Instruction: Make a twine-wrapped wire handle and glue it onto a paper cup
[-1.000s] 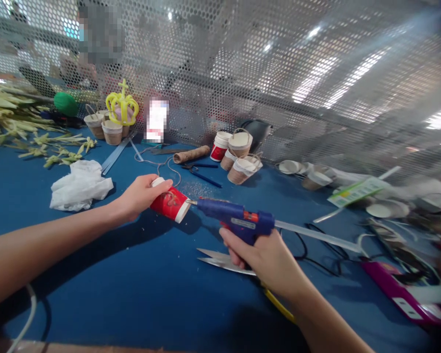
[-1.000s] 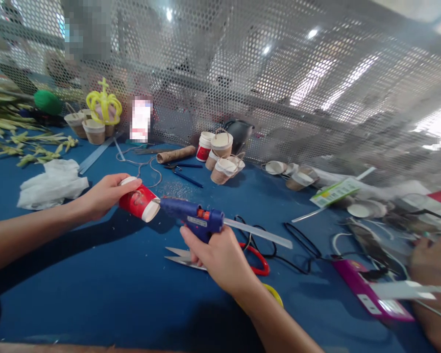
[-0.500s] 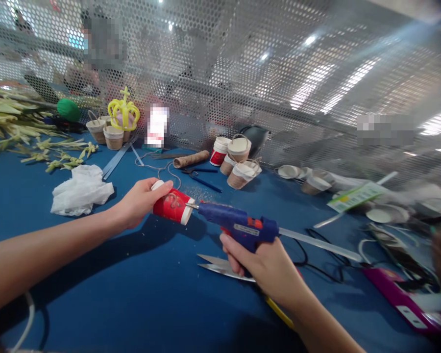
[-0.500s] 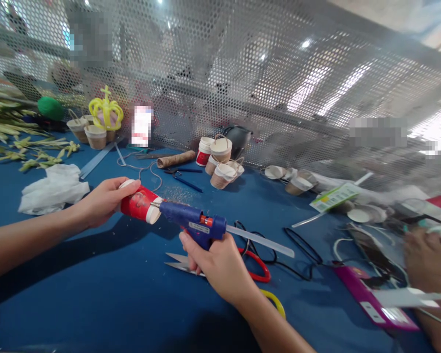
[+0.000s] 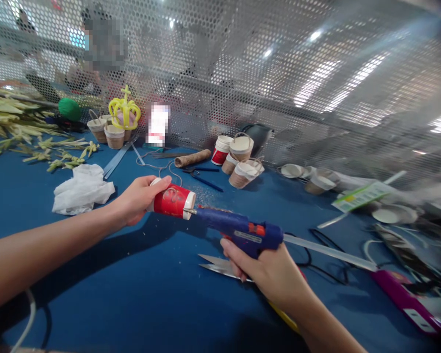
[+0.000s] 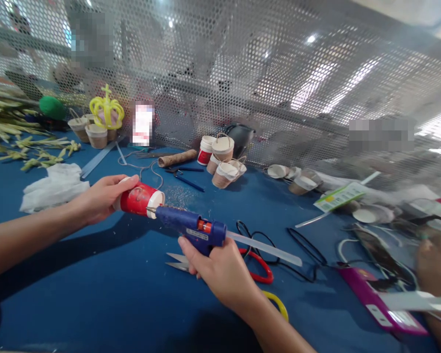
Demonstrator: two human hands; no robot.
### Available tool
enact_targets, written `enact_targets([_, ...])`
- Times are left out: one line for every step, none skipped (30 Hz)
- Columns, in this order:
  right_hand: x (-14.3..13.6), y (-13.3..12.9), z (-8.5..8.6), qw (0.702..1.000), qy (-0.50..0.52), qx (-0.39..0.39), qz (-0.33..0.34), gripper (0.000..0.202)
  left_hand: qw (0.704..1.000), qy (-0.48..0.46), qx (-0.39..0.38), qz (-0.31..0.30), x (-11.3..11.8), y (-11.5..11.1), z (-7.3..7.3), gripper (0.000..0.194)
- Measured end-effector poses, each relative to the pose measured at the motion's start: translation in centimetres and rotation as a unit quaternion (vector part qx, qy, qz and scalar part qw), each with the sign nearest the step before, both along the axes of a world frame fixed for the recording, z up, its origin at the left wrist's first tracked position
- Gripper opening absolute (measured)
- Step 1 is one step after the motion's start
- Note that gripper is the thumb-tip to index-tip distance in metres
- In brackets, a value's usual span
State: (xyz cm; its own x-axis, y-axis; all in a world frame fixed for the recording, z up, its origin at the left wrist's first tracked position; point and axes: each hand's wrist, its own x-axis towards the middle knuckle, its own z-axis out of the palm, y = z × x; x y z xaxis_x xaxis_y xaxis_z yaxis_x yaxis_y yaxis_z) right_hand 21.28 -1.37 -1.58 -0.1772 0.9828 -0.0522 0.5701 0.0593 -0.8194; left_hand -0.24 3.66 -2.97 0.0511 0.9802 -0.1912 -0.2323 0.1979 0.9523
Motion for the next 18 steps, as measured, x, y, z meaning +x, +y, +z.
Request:
enact_targets([0.1,0.1,0.0,1.0,0.001,0.0,0.0,0.027,1.0,-0.001,-0.002,-0.003,0.0,0.0,0.0,0.024])
enact_targets([0.1,0.1,0.0,1.0,0.001,0.002,0.002,0.029,1.0,0.0,-0.004,-0.007,0.0,0.0,0.0,0.024])
enact_targets([0.1,0.1,0.0,1.0,-0.001,0.006,0.004,0.03,1.0,0.001,-0.006,-0.009,0.0,0.0,0.0,0.024])
enact_targets([0.2,0.1,0.1,1.0,-0.004,0.012,0.009,0.03,1.0,0.002,-0.007,-0.012,0.0,-0.1,0.0,0.024])
enact_targets([0.2,0.1,0.3,1.0,-0.008,0.018,0.012,0.03,1.0,0.003,-0.008,-0.015,0.1,-0.1,0.0,0.024])
enact_targets([0.1,0.1,0.4,1.0,-0.012,0.023,0.011,0.029,1.0,0.003,-0.007,-0.018,0.1,-0.1,0.0,0.024])
enact_targets([0.1,0.1,0.5,0.999,-0.015,0.029,0.006,0.028,1.0,0.002,-0.005,-0.02,0.1,-0.2,0.0,0.024])
enact_targets([0.1,0.1,0.6,0.999,-0.016,0.035,-0.003,0.027,1.0,0.0,-0.004,-0.023,0.2,-0.2,0.0,0.024])
enact_targets([0.1,0.1,0.6,0.999,-0.017,0.041,-0.013,0.027,1.0,-0.003,-0.002,-0.024,0.2,-0.2,0.0,0.024])
enact_targets([0.1,0.2,0.5,0.999,-0.02,0.047,-0.018,0.028,1.0,-0.006,-0.002,-0.024,0.2,-0.2,0.0,0.025])
enact_targets([0.2,0.2,0.3,0.998,-0.023,0.053,-0.015,0.028,1.0,-0.009,-0.003,-0.024,0.2,-0.3,0.1,0.024])
enact_targets([0.4,0.4,0.1,0.998,-0.027,0.061,-0.008,0.029,1.0,-0.013,-0.004,-0.024,0.1,-0.3,0.2,0.024])
enact_targets([0.7,0.5,-0.2,0.997,-0.031,0.07,0.002,0.029,0.999,-0.017,-0.008,-0.026,0.1,-0.3,0.3,0.023])
enact_targets([1.0,0.6,-0.5,0.996,-0.034,0.078,0.013,0.027,0.999,-0.022,-0.012,-0.03,0.0,-0.3,0.4,0.022])
enact_targets([1.3,0.8,-0.7,0.995,-0.036,0.087,0.016,0.026,0.999,-0.027,-0.019,-0.036,0.0,-0.4,0.6,0.021])
enact_targets([1.7,0.9,-1.0,0.995,-0.038,0.092,0.023,0.024,0.998,-0.03,-0.028,-0.043,-0.1,-0.4,0.8,0.02])
enact_targets([2.0,1.0,-1.1,0.994,-0.04,0.096,0.028,0.021,0.998,-0.032,-0.037,-0.051,-0.2,-0.4,0.9,0.019])
enact_targets([2.3,1.1,-1.3,0.993,-0.041,0.104,0.033,0.019,0.997,-0.033,-0.047,-0.058,-0.3,-0.4,1.0,0.018])
